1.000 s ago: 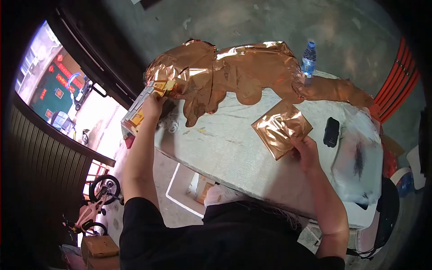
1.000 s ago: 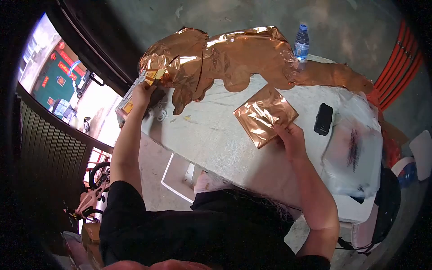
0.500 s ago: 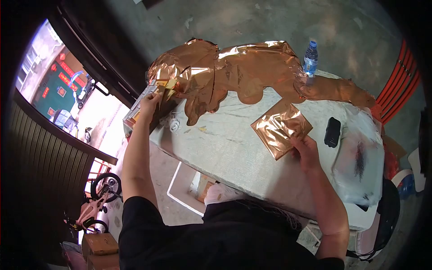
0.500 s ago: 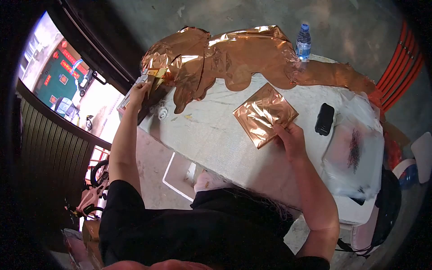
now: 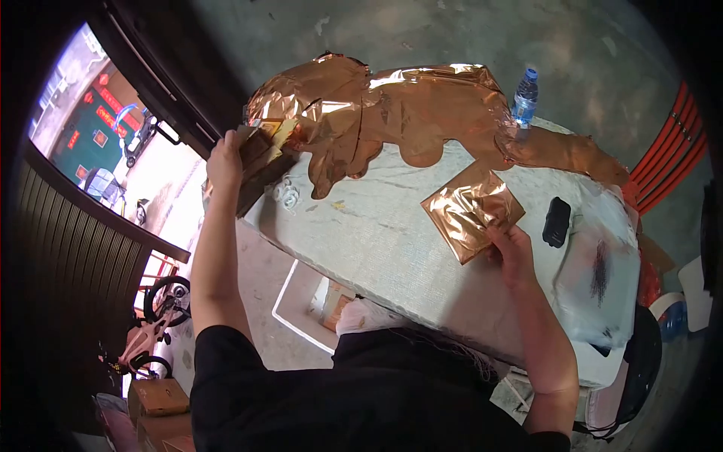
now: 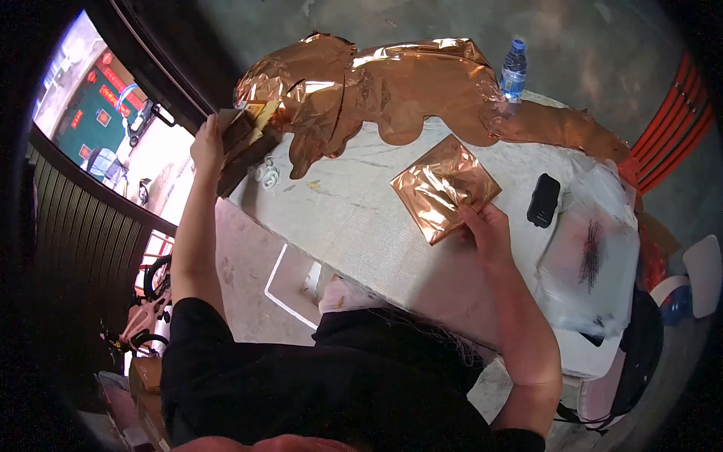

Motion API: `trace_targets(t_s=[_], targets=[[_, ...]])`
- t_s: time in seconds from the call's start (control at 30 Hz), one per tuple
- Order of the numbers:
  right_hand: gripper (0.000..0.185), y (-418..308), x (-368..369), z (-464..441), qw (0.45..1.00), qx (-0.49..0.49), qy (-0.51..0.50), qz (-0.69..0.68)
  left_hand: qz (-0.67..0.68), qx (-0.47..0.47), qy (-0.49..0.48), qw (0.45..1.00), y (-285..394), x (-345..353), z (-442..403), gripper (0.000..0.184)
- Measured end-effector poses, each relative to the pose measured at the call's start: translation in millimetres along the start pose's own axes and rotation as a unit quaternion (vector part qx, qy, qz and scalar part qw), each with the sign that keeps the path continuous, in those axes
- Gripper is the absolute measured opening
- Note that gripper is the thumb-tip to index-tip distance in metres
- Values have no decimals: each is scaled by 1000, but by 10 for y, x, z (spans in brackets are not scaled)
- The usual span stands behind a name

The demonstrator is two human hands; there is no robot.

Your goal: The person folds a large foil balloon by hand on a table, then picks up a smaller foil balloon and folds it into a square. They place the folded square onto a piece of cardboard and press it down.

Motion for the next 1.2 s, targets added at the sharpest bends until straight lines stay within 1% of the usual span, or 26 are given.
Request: trace_targets(t_s=[0.03,0.1,0.17,0.2,0.27,0.33,0.4,0.43,0.47,0.5,0.53,0.57,0.6,0.67,0.7,0.77,0.8,0.9,0.93,1.0,1.03,1.07,1.1,1.13,1.17,1.2], targets=[[16,9,-1,-9,1000,-2,-2,0,-15,-17,-4,1000,-96,-45,-80,16],[13,86,-52,-14,1000,19,4,-8,-12,-16,45,999,-227,-261,-214,16],[12,66,-38,-14,1000,11,8,-11,16,-12,98,995,-264,-567,-393,18],[10,53,-33,-16,1000,2,12,-14,40,-10,133,990,-247,-793,-454,20],[10,81,-48,-27,1000,2,11,-16,74,-32,128,988,14,-1142,-508,23],[9,64,-57,-40,1000,1,12,-17,280,-41,135,950,240,-1223,-494,23],[9,-41,-95,-51,996,-28,18,-82,311,9,69,948,852,-1130,-266,26],[10,-73,-138,-80,991,-57,-2,-119,335,-7,-13,942,1115,-919,-87,28],[10,-124,-150,-60,992,-57,3,-114,359,-21,-97,928,1354,-641,138,29],[11,-199,-124,-16,989,-62,-1,-135,401,24,-115,909,1588,-427,344,28],[11,-252,-127,15,986,-67,-3,-156,461,59,-123,877,1844,-289,556,21],[11,-241,-137,15,987,-71,-22,-139,560,48,-235,793,2017,184,757,13],[11,-220,-165,29,989,-66,-13,-135,602,-118,-447,651,2248,224,1024,8],[10,-172,-143,9,993,-36,-30,-104,644,-119,-483,581,2494,457,1257,10],[11,-138,-134,-20,993,-28,-52,-107,646,-120,-485,576,2580,488,1322,10],[11,-102,-159,-19,995,-22,-45,-85,702,-151,-450,532,2650,505,1368,16],[12,-78,-147,-21,997,-16,-38,-65,701,-155,-447,534,2629,535,1408,16],[14,82,-155,-47,998,15,-29,-48,658,-115,-389,634,2398,372,1414,18],[14,93,-111,-38,998,16,-37,-49,656,-120,-385,638,2301,291,1414,18],[15,72,-63,-22,999,11,-38,-19,523,-29,-321,789,2016,64,1283,18],[16,93,-42,-26,998,22,-60,-25,487,-34,-273,829,1818,-32,1204,16],[16,96,-31,-26,997,23,-65,-24,409,-31,-228,883,1590,-60,1121,16],[15,82,-37,-27,998,16,-58,-22,369,-11,-203,907,1362,-34,1061,16],[14,71,-48,-35,999,8,-50,-21,351,-26,-182,918,1100,73,1033,16],[14,79,-54,-43,998,9,-52,-21,272,-24,-204,940,924,72,1016,18],[13,96,-68,-44,998,14,-53,-26,271,-24,-204,940,821,78,1021,18]])
Point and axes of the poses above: each hand's wrist, its own z-axis away from the middle knuckle, its own x-axis out of the palm, y = z × x, the point moved 8 cm from there along -z, towards the middle knuckle, and after that the axes turned 4 degrees about -y, right-handed, at the moved point
